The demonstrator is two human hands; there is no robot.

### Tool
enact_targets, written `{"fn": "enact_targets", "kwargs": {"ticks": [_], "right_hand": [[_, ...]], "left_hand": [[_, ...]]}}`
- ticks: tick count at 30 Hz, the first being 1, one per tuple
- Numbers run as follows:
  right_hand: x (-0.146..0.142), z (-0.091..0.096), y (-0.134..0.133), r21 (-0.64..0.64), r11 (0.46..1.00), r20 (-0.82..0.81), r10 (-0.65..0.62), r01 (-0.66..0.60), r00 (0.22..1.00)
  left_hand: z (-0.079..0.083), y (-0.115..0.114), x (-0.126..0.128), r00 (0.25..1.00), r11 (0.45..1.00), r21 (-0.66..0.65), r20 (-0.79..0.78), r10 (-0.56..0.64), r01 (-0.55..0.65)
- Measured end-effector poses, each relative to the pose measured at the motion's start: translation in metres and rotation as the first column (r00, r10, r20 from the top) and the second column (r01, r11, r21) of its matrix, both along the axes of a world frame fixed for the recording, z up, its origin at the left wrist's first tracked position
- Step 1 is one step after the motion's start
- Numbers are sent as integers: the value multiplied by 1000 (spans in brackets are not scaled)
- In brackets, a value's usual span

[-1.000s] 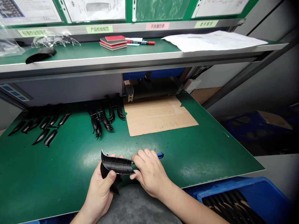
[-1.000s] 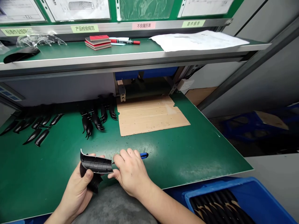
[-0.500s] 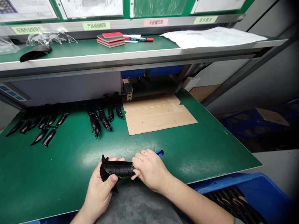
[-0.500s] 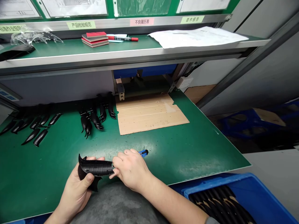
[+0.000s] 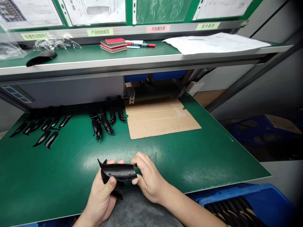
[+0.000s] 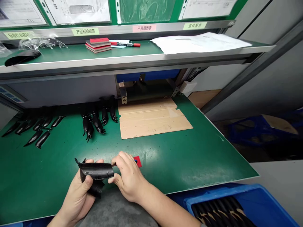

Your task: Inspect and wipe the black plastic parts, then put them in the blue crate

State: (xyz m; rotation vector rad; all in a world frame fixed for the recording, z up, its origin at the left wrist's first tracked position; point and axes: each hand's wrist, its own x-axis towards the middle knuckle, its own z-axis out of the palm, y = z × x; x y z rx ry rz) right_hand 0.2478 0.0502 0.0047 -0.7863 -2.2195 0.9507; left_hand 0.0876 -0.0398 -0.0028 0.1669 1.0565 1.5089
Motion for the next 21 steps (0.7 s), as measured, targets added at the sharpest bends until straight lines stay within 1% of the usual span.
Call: {"fn": "enact_targets", "kwargs": {"ticks": [3,4,5,6,7,8,9,10,11,12,13,15,17,19,20,21], "right_hand": [[-2,-1,5,-11,999,-11,52,-52,999],[-1,-1,8,-35,994,-19,102,-103,995],[1,-1,13,-82,979,-32,183,-185,983],[3,0,18,-155,946,-57,280,-286,958],[5,0,23,-253,887,-102,373,-386,922],[8,-1,29,-356,810,-161,438,-465,885],[11,-2,34,-448,730,-219,470,-516,855],[13,-3,39,-517,668,-267,469,-535,842],[15,-4,43,-562,631,-298,450,-536,842],[16,-5,47,-586,617,-310,429,-525,849],[17,-6,50,-595,616,-304,422,-516,854],[16,-7,56,-610,612,-264,441,-503,858],[16,-9,61,-633,618,-207,446,-467,871],[19,-13,63,-646,637,-164,422,-420,892],[21,-17,63,-656,638,-162,402,-402,901],[24,-22,63,-677,624,-178,376,-391,909]], "left_hand": [[0,-1,3,999,999,8,4,42,-42],[-1,-1,4,998,998,12,0,57,-57],[-2,-2,5,998,997,19,-9,70,-70],[-4,-3,6,996,996,33,-26,87,-86],[-5,-3,8,993,993,51,-48,106,-104],[-7,-4,10,989,990,70,-75,126,-120],[-9,-5,13,984,987,86,-101,145,-136],[-10,-6,16,979,984,99,-124,162,-151],[-11,-8,19,973,981,108,-145,178,-163],[-13,-9,22,968,978,114,-165,190,-173],[-13,-11,26,963,977,119,-187,195,-175],[-13,-14,33,952,976,120,-229,203,-179],[-12,-17,39,943,972,88,-237,234,-219],[-10,-19,44,924,947,22,-213,317,-319],[-10,-21,46,908,926,-7,-198,368,-377],[-10,-23,46,888,900,-27,-184,422,-434]]}}
